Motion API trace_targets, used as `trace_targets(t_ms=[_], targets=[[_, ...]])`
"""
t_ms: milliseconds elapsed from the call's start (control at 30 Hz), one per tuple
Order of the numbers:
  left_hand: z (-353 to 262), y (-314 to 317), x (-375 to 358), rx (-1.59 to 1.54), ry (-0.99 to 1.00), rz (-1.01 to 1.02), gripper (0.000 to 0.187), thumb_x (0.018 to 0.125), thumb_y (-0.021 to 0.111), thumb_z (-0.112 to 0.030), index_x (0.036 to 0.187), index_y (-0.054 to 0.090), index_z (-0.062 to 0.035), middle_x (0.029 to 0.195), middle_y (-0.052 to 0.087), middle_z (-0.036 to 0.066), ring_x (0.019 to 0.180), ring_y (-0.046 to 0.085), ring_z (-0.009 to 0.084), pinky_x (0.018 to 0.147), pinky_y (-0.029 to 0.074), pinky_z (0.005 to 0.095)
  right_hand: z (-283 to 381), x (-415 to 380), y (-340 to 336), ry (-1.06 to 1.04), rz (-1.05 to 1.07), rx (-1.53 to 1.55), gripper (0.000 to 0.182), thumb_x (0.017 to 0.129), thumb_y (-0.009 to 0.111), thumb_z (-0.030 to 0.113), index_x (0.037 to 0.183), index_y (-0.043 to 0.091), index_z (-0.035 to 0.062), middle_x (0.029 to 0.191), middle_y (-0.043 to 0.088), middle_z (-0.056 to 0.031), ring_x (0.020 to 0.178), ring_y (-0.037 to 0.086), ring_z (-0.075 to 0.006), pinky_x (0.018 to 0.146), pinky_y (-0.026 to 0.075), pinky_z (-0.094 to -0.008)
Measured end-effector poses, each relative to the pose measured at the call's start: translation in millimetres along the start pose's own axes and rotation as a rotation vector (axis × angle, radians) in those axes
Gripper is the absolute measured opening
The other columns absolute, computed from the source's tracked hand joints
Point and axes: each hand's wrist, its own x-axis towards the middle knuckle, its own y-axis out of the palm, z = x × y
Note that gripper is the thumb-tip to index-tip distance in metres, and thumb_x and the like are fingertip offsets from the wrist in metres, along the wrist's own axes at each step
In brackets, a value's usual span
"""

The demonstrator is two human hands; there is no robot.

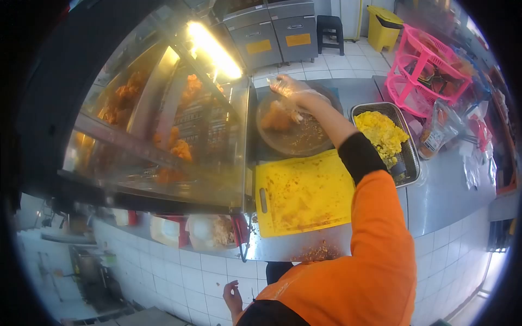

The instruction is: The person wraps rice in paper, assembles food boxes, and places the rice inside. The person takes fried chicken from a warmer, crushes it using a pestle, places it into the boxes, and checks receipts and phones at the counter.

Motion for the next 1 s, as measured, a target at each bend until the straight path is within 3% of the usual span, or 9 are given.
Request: trace_targets(t_ms=[167,267,400,533,600,700,767,867,1000], targets=[[54,8,-44,-0.113,-0.256,0.064,0.021,0.086,0.053,0.007,0.098,0.069,-0.0015,0.095,0.069,0.011,0.091,0.066,0.0228,0.081,0.051,0.0337,29,-74,42,-0.327,-0.309,0.170,0.055,0.099,0.050,0.033,0.149,0.032,0.0203,0.141,0.050,-0.0174,0.130,0.048,-0.0343,0.104,0.042,-0.0398],[107,17,-52,-0.190,-0.209,0.126,0.023,0.088,0.051,0.005,0.101,0.069,-0.0016,0.097,0.069,0.011,0.092,0.066,0.0216,0.080,0.051,0.0328,13,-43,62,-0.156,0.018,-0.407,0.055,0.099,0.048,0.037,0.150,0.028,0.0273,0.150,0.040,-0.0134,0.132,0.045,-0.0340,0.109,0.039,-0.0440],[98,18,-48,-0.224,-0.237,0.043,0.022,0.091,0.050,0.003,0.103,0.067,-0.0010,0.105,0.069,0.011,0.092,0.066,0.0208,0.079,0.051,0.0322,51,-33,19,-0.097,0.052,-0.033,0.063,0.093,0.058,0.015,0.149,0.031,0.0269,0.154,0.034,-0.0121,0.137,0.038,-0.0286,0.112,0.037,-0.0358],[101,22,-59,-0.209,-0.320,0.156,0.022,0.088,0.051,0.004,0.104,0.066,-0.0006,0.102,0.070,0.011,0.087,0.067,0.0191,0.074,0.052,0.0299,3,-50,61,-0.024,-0.036,0.046,0.062,0.098,0.037,0.057,0.147,0.037,0.0190,0.149,0.043,-0.0103,0.135,0.041,-0.0308,0.110,0.035,-0.0395],[127,24,-59,-0.104,-0.305,0.286,0.024,0.088,0.050,0.003,0.106,0.066,-0.0012,0.098,0.070,0.011,0.081,0.066,0.0164,0.071,0.052,0.0284,-44,-9,87,-0.251,-0.006,-0.439,0.062,0.098,0.037,0.057,0.146,0.039,0.0181,0.146,0.045,-0.0110,0.131,0.046,-0.0317,0.107,0.038,-0.0405],[120,16,-50,-0.157,-0.355,0.253,0.022,0.089,0.051,0.002,0.105,0.066,-0.0016,0.098,0.070,0.010,0.082,0.066,0.0171,0.072,0.052,0.0297,33,-35,17,0.111,0.305,-0.178,0.055,0.101,0.037,0.050,0.145,0.040,0.0171,0.151,0.040,-0.0080,0.134,0.043,-0.0286,0.109,0.037,-0.0421],[147,21,-60,-0.376,-0.343,0.093,0.021,0.090,0.052,0.000,0.104,0.066,-0.0022,0.098,0.070,0.008,0.086,0.066,0.0180,0.071,0.053,0.0291,69,-88,-2,0.017,0.111,0.077,0.050,0.100,0.047,0.036,0.147,0.036,0.0231,0.141,0.050,-0.0155,0.129,0.049,-0.0304,0.107,0.039,-0.0403],[183,33,-74,-0.427,-0.347,0.067,0.021,0.091,0.053,-0.004,0.108,0.066,-0.0037,0.097,0.070,0.009,0.083,0.067,0.0175,0.068,0.054,0.0280,-46,-41,72,-0.626,-0.500,-0.872,0.056,0.099,0.046,0.049,0.148,0.036,0.0228,0.142,0.050,-0.0152,0.130,0.048,-0.0300,0.106,0.039,-0.0389],[154,32,-69,-0.158,-0.318,0.362,0.024,0.091,0.054,-0.007,0.112,0.066,-0.0048,0.091,0.071,0.009,0.075,0.068,0.0189,0.067,0.055,0.0286,41,-77,28,0.178,0.103,-0.425,0.057,0.098,0.052,0.041,0.149,0.034,0.0218,0.152,0.037,-0.0117,0.134,0.044,-0.0273,0.108,0.040,-0.0353]])
